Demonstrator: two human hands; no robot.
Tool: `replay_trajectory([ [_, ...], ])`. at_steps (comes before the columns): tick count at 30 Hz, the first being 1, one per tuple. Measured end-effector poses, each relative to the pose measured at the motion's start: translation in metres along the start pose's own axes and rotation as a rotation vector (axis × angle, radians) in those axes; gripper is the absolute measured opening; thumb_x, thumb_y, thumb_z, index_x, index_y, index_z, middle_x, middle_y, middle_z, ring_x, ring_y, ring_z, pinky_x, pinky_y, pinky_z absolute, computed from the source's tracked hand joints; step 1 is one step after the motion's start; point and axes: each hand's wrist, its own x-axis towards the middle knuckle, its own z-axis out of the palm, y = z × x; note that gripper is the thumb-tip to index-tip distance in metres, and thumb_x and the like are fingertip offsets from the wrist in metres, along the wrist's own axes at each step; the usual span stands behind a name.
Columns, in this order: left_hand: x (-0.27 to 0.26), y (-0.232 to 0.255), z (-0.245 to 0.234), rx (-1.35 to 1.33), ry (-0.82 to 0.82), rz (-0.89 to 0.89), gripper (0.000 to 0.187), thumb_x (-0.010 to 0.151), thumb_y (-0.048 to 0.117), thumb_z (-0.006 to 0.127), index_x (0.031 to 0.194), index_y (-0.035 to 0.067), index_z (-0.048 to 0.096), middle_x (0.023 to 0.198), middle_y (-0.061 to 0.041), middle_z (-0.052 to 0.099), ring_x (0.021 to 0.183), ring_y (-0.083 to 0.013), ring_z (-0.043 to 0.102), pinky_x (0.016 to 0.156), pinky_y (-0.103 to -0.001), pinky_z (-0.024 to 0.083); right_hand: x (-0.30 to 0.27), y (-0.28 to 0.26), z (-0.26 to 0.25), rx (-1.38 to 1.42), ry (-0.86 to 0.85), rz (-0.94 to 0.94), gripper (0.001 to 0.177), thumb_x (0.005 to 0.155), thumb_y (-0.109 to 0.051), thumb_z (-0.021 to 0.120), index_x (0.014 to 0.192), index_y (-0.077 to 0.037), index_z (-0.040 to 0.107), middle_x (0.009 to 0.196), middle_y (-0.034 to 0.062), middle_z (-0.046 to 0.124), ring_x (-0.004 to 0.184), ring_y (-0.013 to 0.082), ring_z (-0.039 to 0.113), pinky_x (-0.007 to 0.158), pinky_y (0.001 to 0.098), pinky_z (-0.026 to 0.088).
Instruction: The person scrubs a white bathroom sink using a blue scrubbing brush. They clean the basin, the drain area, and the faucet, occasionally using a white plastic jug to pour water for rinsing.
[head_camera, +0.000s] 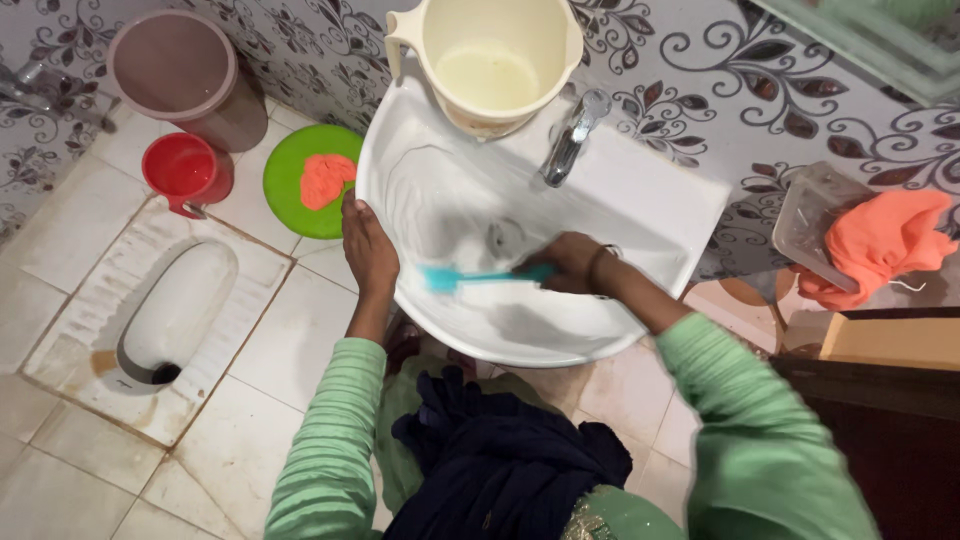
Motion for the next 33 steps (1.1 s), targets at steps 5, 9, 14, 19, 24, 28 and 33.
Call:
replay_trajectory([
  [5,0.002,0.006,-0.001,-0.004,0.01,-0.012,0.075,0.107,0.058,0.021,0.152,0.002,0.04,0.15,-0.024,0.049,0.136,-0.0405,0.049,0.113,-0.047,0.037,0.004,0.015,-0.004,-0.238,-0.152,0.258,0.052,0.082,-0.022,0.075,0.13,-0.041,0.068,0.113,0.0038,0.075,0.101,0.0292,0.07,0.087,0.0448,0.057],
  [9,0.004,0.003,0.0,-0.013,0.02,0.002,0.076,0.106,0.059,0.02,0.151,0.002,0.042,0.148,-0.023,0.051,0.135,-0.0399,0.05,0.113,-0.046,0.038,0.073,-0.005,0.027,-0.062,0.429,0.354,0.051,0.089,-0.019,0.072,0.137,-0.035,0.068,0.111,0.009,0.075,0.096,0.0312,0.071,0.084,0.0448,0.057],
  [14,-0.003,-0.003,0.002,-0.045,0.04,0.048,0.074,0.109,0.057,0.019,0.149,0.002,0.046,0.149,-0.024,0.053,0.138,-0.0405,0.049,0.115,-0.046,0.036,0.069,-0.002,0.032,0.448,0.422,0.177,0.05,0.08,-0.024,0.076,0.129,-0.03,0.072,0.102,0.0094,0.078,0.086,0.0282,0.076,0.086,0.0386,0.06],
  [19,-0.001,0.007,-0.002,-0.086,0.016,-0.024,0.074,0.106,0.057,0.02,0.149,0.003,0.046,0.147,-0.023,0.054,0.134,-0.039,0.053,0.112,-0.045,0.039,0.001,0.029,-0.007,0.058,-0.19,0.007,0.049,0.072,-0.026,0.084,0.12,-0.032,0.074,0.104,0.0077,0.079,0.096,0.029,0.072,0.091,0.0421,0.055],
  [24,0.002,-0.002,0.001,-0.034,0.041,0.037,0.071,0.11,0.056,0.021,0.151,0.001,0.043,0.149,-0.025,0.05,0.136,-0.0416,0.049,0.114,-0.047,0.037,0.027,0.011,-0.004,-0.171,-0.11,0.319,0.045,0.081,-0.021,0.073,0.122,-0.039,0.072,0.108,0.0081,0.074,0.1,0.031,0.07,0.09,0.0446,0.056],
  [28,0.004,0.0,0.0,0.005,0.02,0.013,0.073,0.107,0.056,0.022,0.151,0.002,0.043,0.148,-0.023,0.052,0.135,-0.04,0.051,0.113,-0.046,0.039,0.079,-0.021,0.006,-0.043,0.4,0.42,0.047,0.086,-0.018,0.069,0.13,-0.035,0.07,0.105,0.0118,0.075,0.094,0.0355,0.071,0.084,0.0489,0.057],
  [33,0.0,0.007,-0.002,-0.017,0.01,0.016,0.071,0.108,0.055,0.024,0.152,0.002,0.041,0.152,-0.022,0.048,0.137,-0.0398,0.049,0.113,-0.046,0.038,0.028,-0.024,-0.002,-0.011,-0.011,0.09,0.047,0.076,-0.027,0.079,0.123,-0.036,0.074,0.107,0.0104,0.076,0.095,0.035,0.072,0.091,0.044,0.057],
])
